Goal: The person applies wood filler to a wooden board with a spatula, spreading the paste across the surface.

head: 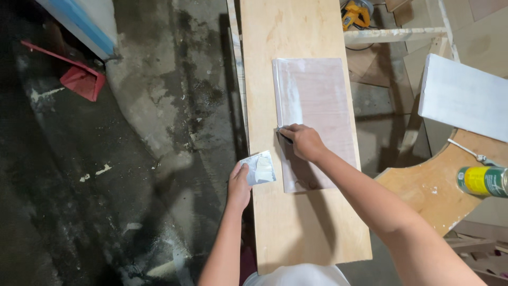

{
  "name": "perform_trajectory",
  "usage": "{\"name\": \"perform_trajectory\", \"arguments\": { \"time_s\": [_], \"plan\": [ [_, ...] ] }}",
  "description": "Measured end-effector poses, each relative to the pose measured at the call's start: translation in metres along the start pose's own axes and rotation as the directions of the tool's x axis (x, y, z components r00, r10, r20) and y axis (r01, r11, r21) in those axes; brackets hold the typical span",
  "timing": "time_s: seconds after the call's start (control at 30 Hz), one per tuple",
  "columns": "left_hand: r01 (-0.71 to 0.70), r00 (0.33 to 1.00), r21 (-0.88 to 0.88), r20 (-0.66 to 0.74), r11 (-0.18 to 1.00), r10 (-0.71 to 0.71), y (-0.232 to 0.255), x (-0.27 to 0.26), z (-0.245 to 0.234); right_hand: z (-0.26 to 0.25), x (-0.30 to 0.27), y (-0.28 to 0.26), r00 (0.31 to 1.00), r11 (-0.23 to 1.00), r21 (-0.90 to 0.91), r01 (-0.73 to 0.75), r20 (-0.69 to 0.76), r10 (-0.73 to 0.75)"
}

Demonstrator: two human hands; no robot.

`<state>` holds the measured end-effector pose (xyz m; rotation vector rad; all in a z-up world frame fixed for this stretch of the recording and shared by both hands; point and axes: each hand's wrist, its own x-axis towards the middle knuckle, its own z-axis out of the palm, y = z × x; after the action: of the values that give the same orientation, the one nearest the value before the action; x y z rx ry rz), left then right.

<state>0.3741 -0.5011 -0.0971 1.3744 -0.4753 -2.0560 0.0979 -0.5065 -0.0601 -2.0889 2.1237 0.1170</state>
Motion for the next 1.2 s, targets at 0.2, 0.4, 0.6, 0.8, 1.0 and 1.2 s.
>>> {"name": "perform_trajectory", "arguments": {
  "time_s": [0.2,0.4,0.6,0.8,1.0,1.2],
  "plan": [
    [0.027,0.999,-0.002,-0.017,1.0,-0.027,0.012,-0.016,-0.002,0.012,-0.052,-0.024,1.0,0.999,0.053,-0.005,-0.027,0.006],
    [0.015,0.998,0.023,-0.063,1.0,-0.014,0.004,-0.011,-0.014,0.031,-0.111,-0.048,0.998,0.99,0.14,-0.007,-0.065,0.016],
    [0.0,0.998,-0.012,-0.064,1.0,-0.001,0.011,-0.019,-0.011,0.042,-0.164,-0.073,1.0,0.982,0.187,-0.004,-0.015,0.008],
    [0.039,0.997,0.001,-0.066,0.999,-0.038,0.004,-0.02,-0.024,0.039,-0.215,-0.105,0.985,0.98,0.196,-0.025,0.173,-0.009],
    [0.059,0.994,0.057,-0.099,0.997,-0.053,0.014,-0.03,-0.038,-0.033,-0.212,-0.075,0.946,0.822,0.496,-0.28,0.29,0.147],
    [0.084,0.99,-0.024,-0.109,0.996,-0.086,0.009,-0.029,-0.028,-0.058,-0.111,0.034,0.638,0.118,0.841,-0.528,0.302,0.708]
  ]
}}
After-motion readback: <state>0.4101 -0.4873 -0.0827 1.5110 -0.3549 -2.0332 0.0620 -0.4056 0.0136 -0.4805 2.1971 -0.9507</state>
